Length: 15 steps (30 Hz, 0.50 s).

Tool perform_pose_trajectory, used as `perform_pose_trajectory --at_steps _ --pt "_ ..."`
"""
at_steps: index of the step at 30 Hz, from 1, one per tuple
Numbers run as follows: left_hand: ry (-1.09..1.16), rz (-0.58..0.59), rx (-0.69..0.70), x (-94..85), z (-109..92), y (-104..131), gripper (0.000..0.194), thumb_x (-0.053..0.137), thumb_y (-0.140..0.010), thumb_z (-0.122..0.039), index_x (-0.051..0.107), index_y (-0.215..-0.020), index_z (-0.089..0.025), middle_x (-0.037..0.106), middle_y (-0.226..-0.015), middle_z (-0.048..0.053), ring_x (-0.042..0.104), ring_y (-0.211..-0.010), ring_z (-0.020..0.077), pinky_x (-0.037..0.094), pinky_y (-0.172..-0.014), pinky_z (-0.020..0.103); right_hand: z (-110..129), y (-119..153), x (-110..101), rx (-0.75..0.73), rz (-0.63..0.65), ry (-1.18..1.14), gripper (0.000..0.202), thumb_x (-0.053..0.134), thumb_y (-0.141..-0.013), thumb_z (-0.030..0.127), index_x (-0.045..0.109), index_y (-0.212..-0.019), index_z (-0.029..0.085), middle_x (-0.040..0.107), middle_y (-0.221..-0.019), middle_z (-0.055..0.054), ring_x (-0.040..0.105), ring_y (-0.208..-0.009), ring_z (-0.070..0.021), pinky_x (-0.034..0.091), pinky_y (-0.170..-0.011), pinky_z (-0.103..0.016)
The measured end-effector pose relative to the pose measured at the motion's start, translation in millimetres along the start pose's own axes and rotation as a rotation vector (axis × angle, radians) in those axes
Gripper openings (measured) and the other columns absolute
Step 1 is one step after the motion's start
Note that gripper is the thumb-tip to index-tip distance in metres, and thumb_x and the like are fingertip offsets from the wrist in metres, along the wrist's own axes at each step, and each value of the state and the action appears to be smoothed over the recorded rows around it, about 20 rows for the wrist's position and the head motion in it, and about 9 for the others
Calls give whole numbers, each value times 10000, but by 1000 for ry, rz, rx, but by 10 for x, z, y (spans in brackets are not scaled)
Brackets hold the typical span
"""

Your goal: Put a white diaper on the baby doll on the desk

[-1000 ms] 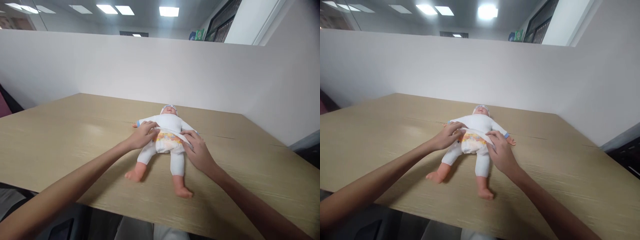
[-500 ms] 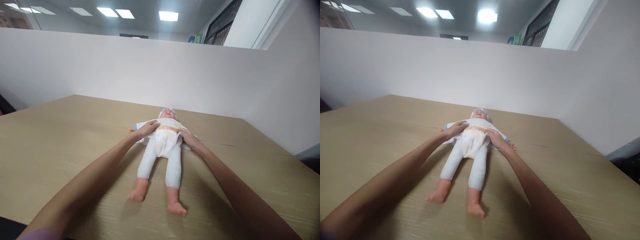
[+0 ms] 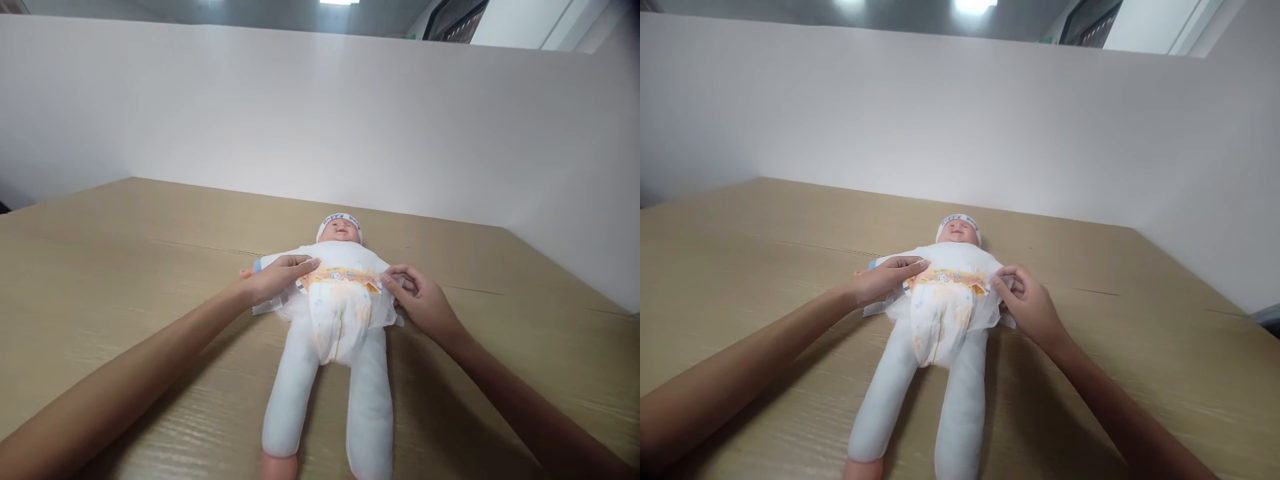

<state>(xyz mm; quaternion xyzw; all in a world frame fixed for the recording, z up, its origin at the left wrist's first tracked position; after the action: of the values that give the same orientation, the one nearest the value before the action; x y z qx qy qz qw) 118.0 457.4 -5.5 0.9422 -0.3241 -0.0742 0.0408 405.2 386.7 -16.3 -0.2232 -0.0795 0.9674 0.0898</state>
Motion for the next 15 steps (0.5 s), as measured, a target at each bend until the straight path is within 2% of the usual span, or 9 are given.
perform_pose_trajectory --at_steps 2,4,6,9,11,13,15 --pt "-17 -20 -5 -14 9 -13 518 689 -931 -719 650 -857 -208 658 -838 35 591 -706 180 443 -614 307 45 89 -73 -87 -153 88 436 669 -981 645 706 -1110 229 778 -1030 -96 741 -898 -254 622 -746 -360" --pt "-32 -28 -1 -14 -2 -17 533 677 -926 -735 653 -839 -209 661 -818 41 604 -705 193 456 -608 318 153 212 -87 -247 -226 201 362 607 -1048 535 698 -1240 242 762 -1219 -122 747 -1013 -278 635 -858 -422" --pt "-44 -38 1 -10 -19 -16 538 677 -920 -740 648 -821 -212 654 -791 37 601 -691 194 452 -597 319 278 344 -16 -474 -158 319 379 556 -1089 404 627 -1434 265 697 -1427 -132 708 -1228 -310 591 -1045 -497" --pt "-66 -55 -2 -5 -30 -14 548 673 -917 -747 642 -800 -213 642 -752 32 595 -676 195 439 -592 322 310 518 132 -744 75 503 538 489 -1106 242 458 -1641 292 581 -1623 -108 549 -1501 -303 468 -1233 -518" --pt "-85 -80 -1 -17 -28 -12 555 674 -910 -754 639 -788 -213 639 -733 30 597 -681 199 439 -602 324 202 571 130 -768 144 577 577 471 -1111 208 411 -1676 308 538 -1674 -85 520 -1538 -280 455 -1252 -497" --pt "-129 -125 -3 -50 -30 -7 556 676 -901 -757 639 -784 -215 643 -726 23 600 -699 205 445 -621 322 52 588 35 -702 105 599 545 499 -1113 241 443 -1650 311 575 -1642 -84 564 -1499 -282 478 -1229 -504" --pt "-183 -189 10 -89 -68 5 519 683 -907 -727 659 -818 -216 671 -768 20 616 -753 218 463 -664 322 -97 604 -81 -611 39 596 446 536 -1110 307 539 -1556 302 668 -1532 -90 648 -1396 -294 522 -1169 -515"
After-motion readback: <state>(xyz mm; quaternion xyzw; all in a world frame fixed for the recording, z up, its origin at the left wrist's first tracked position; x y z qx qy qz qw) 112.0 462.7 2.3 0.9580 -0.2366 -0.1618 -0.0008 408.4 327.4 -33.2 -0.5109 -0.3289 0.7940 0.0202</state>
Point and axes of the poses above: each hand's wrist, its own y-axis away from the middle knuckle, its own x-axis out of the palm, z = x × y, the point moved 5 cm from there along -y, towards the middle knuckle
